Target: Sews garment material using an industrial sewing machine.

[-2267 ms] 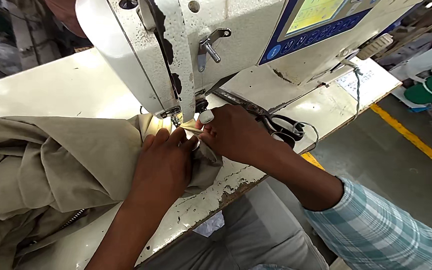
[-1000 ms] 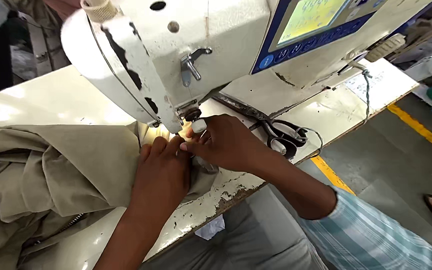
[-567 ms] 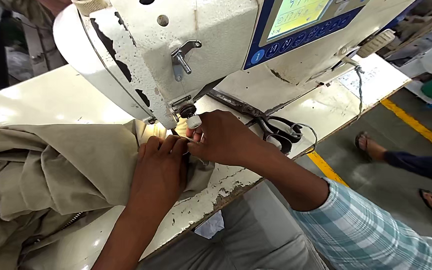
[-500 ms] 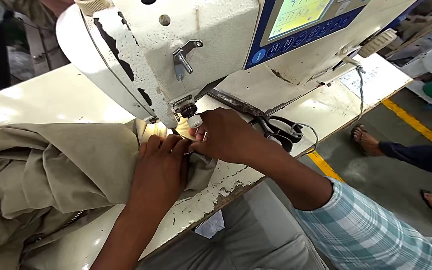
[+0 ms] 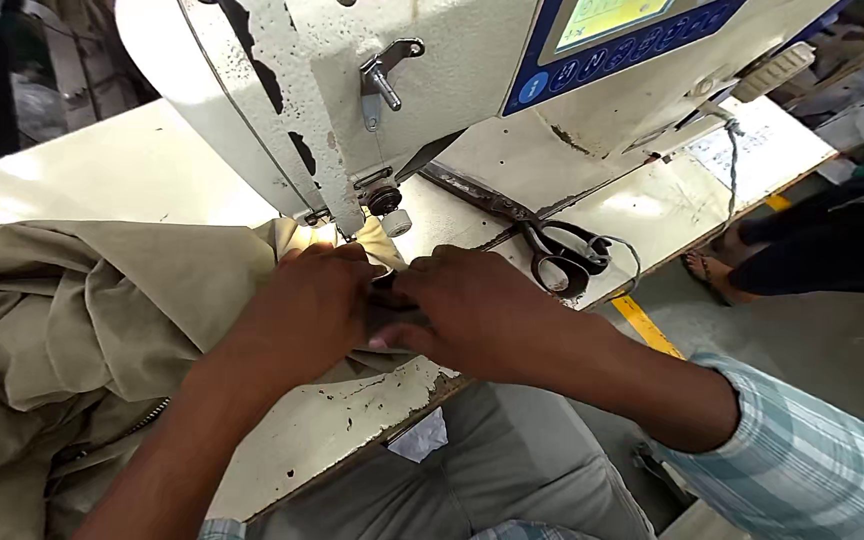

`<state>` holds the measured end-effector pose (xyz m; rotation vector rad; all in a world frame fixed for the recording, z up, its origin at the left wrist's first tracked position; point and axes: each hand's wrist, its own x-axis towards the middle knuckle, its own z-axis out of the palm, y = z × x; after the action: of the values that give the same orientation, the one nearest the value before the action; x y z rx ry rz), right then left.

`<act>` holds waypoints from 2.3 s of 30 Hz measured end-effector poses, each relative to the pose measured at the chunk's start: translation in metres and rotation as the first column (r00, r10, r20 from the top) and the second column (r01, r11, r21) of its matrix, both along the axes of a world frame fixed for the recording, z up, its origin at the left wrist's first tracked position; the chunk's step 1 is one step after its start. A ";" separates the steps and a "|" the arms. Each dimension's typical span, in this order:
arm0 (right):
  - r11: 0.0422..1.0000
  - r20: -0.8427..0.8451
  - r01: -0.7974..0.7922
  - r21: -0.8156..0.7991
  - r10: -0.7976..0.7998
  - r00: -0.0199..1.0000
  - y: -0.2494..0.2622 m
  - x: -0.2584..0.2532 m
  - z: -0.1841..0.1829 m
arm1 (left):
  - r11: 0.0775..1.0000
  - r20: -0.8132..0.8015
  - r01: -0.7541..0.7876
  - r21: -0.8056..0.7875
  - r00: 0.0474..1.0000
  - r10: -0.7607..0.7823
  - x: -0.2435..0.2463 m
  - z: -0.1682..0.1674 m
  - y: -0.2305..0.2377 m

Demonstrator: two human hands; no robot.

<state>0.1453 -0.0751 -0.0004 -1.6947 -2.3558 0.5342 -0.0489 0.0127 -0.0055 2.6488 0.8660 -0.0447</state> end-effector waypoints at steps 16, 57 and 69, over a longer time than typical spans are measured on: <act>0.944 -0.247 -0.310 0.112 0.329 0.911 -0.007 0.023 -0.010 | 1.000 -0.201 0.025 0.012 0.979 -0.022 0.016 0.013 0.002; 0.969 -0.008 0.244 -0.039 -0.245 0.969 0.026 -0.003 -0.001 | 0.960 0.031 -0.096 0.264 0.995 0.091 0.007 -0.026 -0.026; 0.976 -0.028 0.218 0.014 -0.217 0.976 0.029 -0.007 0.000 | 0.949 0.039 -0.124 0.289 0.992 0.117 0.009 -0.023 -0.031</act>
<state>0.1379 -0.0459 -0.0005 -1.8947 -2.1147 0.4916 -0.0397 -0.0188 -0.0285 2.8513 1.1010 0.1533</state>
